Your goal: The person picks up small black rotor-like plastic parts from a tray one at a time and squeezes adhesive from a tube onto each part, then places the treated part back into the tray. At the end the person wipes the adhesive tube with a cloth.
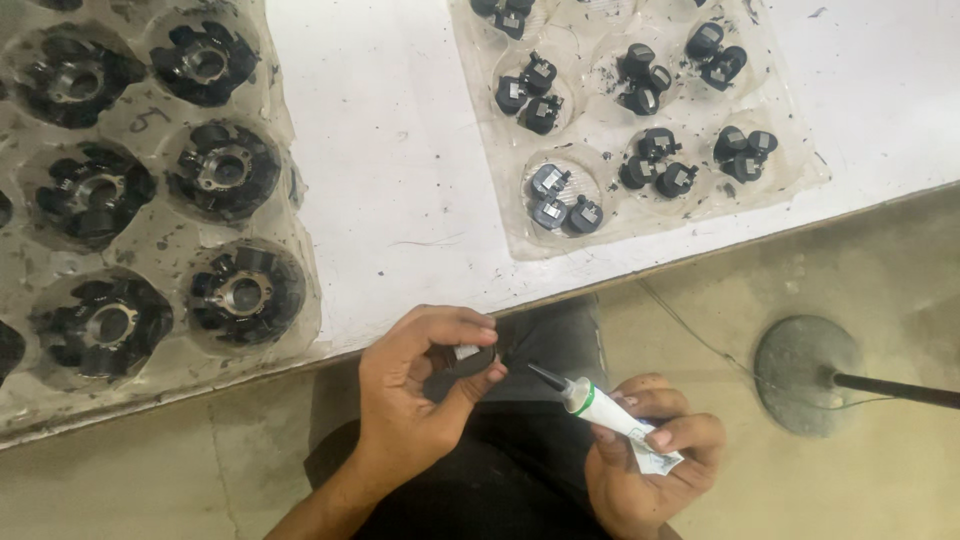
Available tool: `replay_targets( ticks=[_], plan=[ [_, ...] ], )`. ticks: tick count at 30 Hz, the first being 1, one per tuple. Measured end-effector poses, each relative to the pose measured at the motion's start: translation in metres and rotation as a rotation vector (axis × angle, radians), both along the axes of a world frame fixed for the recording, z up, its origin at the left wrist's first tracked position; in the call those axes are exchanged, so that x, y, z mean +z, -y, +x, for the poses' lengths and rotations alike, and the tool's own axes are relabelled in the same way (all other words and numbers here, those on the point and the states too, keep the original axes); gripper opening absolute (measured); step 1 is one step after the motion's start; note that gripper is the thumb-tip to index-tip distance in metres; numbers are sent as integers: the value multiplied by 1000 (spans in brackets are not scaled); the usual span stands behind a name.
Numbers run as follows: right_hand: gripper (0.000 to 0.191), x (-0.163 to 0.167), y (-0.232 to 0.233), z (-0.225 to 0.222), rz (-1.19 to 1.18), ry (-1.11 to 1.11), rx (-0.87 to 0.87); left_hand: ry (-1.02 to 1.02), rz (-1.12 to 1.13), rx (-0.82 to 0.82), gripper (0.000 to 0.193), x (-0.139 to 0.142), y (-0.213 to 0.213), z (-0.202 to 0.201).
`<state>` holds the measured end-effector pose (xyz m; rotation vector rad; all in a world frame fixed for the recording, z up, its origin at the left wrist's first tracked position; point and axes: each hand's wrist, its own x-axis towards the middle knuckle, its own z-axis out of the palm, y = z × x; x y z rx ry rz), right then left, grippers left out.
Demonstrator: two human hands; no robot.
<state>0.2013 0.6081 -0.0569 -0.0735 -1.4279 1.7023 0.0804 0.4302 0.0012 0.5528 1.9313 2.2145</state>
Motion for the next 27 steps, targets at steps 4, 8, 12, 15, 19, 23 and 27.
replay_targets(
  ticks=[4, 8, 12, 15, 19, 23, 27],
  plan=[
    [43, 2, 2, 1, 4, -9, -15, -171, -167, 141, 34, -8, 2, -1],
    [43, 3, 2, 2, 38, -24, -44, -13, -196, 150, 33, -9, 1, 2],
    [43, 4, -2, -2, 127, -61, -93, 140, 99, -69, 39, 1, 4, -2],
    [44, 9, -11, -10, 272, -67, -274, 100, 16, -29, 48, 8, 2, -2],
    [45, 25, -19, -11, 386, -27, -274, -12, -137, 72, 52, 13, -3, -4],
    [44, 32, -21, -8, 675, 37, -83, 78, 29, -2, 43, 12, -5, -7],
    [45, 20, -21, -11, 604, 29, -121, 189, 148, -63, 40, 9, -5, -7]
  ],
)
